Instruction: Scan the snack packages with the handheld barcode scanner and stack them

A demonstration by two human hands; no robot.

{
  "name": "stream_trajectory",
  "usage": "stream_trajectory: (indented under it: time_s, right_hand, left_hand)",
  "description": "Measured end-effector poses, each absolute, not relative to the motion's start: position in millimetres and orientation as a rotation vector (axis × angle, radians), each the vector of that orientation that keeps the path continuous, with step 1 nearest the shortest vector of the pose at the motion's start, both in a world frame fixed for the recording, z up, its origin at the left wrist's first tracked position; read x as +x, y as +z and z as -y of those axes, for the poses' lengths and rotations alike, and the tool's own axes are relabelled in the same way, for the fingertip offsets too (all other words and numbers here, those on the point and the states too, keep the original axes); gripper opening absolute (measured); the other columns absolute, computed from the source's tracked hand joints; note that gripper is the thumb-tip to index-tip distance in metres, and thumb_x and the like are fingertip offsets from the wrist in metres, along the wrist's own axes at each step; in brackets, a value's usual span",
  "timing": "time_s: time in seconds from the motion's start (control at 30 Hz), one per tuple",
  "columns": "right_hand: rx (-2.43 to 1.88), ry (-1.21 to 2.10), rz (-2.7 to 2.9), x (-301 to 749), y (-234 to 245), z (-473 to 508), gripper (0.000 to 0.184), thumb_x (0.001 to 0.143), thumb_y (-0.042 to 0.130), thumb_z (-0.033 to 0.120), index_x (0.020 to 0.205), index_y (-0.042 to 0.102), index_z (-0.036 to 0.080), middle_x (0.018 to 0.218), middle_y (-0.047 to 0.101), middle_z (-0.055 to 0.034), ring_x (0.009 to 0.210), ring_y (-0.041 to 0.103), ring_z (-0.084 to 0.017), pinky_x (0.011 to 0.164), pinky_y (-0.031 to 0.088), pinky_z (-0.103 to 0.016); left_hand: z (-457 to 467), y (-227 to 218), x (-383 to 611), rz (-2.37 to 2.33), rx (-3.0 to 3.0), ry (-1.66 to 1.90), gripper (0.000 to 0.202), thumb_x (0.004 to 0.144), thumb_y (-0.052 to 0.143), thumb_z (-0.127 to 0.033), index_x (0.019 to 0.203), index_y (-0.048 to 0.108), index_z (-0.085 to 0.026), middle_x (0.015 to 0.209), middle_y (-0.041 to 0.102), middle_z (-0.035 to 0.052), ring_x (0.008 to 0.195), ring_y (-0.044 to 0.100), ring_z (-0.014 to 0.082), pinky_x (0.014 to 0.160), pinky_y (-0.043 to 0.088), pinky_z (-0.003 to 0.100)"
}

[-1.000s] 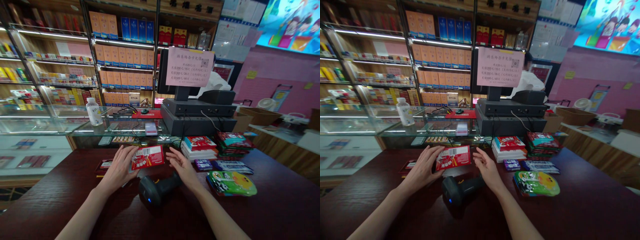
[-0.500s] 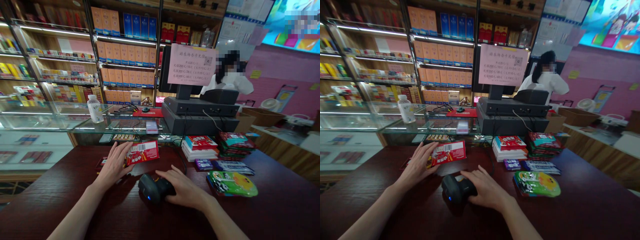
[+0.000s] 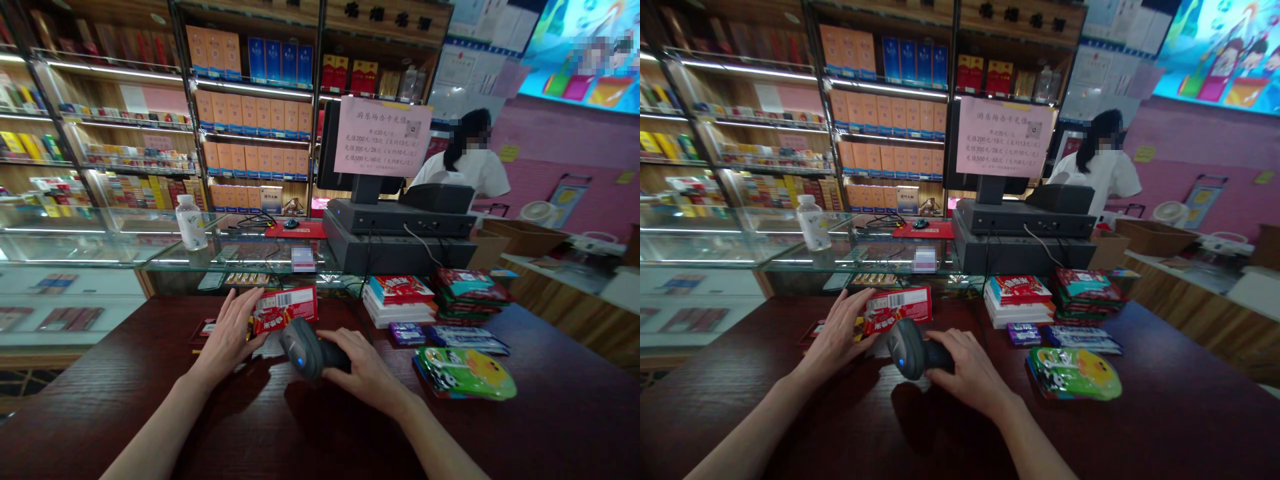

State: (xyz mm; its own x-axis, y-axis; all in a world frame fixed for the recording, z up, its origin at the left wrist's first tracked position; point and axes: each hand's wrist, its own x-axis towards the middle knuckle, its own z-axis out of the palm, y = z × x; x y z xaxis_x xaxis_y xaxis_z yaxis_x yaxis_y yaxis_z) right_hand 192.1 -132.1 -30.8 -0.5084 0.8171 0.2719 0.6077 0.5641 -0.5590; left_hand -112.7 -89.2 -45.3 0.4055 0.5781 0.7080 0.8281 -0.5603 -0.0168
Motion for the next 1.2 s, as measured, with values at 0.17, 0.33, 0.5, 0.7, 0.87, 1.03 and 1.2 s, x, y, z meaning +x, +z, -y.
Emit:
stream_trajectory:
  time_s: [0.17,0.33,0.5,0.7,0.87,1.03,1.2]
  right_hand:
    - [-1.160,0.658,2.164,196.7,-31.0,130.7,0.051,0.088,0.066,0.037,0.137,0.053,0.028,0.127,0.062,-0.0065,0.114,0.056,-0.026,0.099,0.040,-0.039]
    - [-1.167,0.698,2.108,199.7,-29.7,129.3,0.044,0.088,0.067,0.037,0.129,0.058,0.027,0.124,0.064,-0.0051,0.111,0.057,-0.026,0.099,0.040,-0.040]
    - [-1.196,0.698,2.097,202.0,-30.2,128.6,0.043,0.087,0.067,0.037,0.127,0.059,0.026,0.124,0.064,-0.0055,0.110,0.057,-0.026,0.096,0.042,-0.040]
    - [-1.216,0.696,2.104,202.7,-30.6,129.2,0.043,0.087,0.065,0.039,0.127,0.059,0.025,0.126,0.064,-0.0067,0.111,0.057,-0.027,0.098,0.042,-0.041]
    - [-1.197,0.680,2.116,202.7,-30.5,129.9,0.043,0.087,0.065,0.038,0.128,0.059,0.026,0.126,0.064,-0.0059,0.112,0.057,-0.026,0.101,0.039,-0.041]
    - [-1.214,0.678,2.184,202.2,-29.1,130.9,0.048,0.085,0.068,0.037,0.131,0.058,0.029,0.125,0.064,-0.0048,0.111,0.056,-0.026,0.098,0.040,-0.039]
    - [-1.157,0.640,2.407,198.5,-30.2,133.5,0.055,0.079,0.075,0.030,0.132,0.059,0.029,0.123,0.066,-0.0046,0.113,0.057,-0.026,0.099,0.038,-0.037]
  left_hand:
    - [89.2,-44.1,-109.4,1.194,-2.281,-0.946,0.078,0.088,0.062,-0.024,0.153,0.020,-0.019,0.143,0.053,0.0172,0.135,0.050,0.0288,0.119,0.029,0.058]
    - [88.5,-44.3,-108.7,1.190,-2.267,-0.940,0.077,0.088,0.061,-0.023,0.153,0.020,-0.020,0.144,0.052,0.0169,0.135,0.050,0.0287,0.118,0.030,0.059]
    - [88.1,-45.1,-108.6,1.192,-2.254,-0.955,0.076,0.088,0.060,-0.023,0.153,0.021,-0.019,0.143,0.053,0.0173,0.135,0.050,0.0287,0.118,0.030,0.058]
    - [87.2,-46.7,-109.2,1.186,-2.236,-0.967,0.077,0.088,0.061,-0.022,0.153,0.020,-0.021,0.143,0.054,0.0167,0.134,0.051,0.0293,0.118,0.032,0.059]
    - [87.3,-45.9,-108.9,1.183,-2.240,-0.969,0.076,0.088,0.061,-0.022,0.152,0.021,-0.021,0.142,0.054,0.0168,0.135,0.050,0.0291,0.118,0.032,0.059]
    - [87.0,-46.5,-110.5,1.220,-2.267,-0.978,0.078,0.087,0.061,-0.021,0.153,0.020,-0.022,0.145,0.051,0.0162,0.136,0.049,0.0287,0.119,0.029,0.059]
    - [88.3,-46.6,-111.4,1.207,-2.282,-0.986,0.078,0.088,0.062,-0.024,0.153,0.019,-0.021,0.146,0.051,0.0161,0.137,0.047,0.0288,0.119,0.030,0.059]
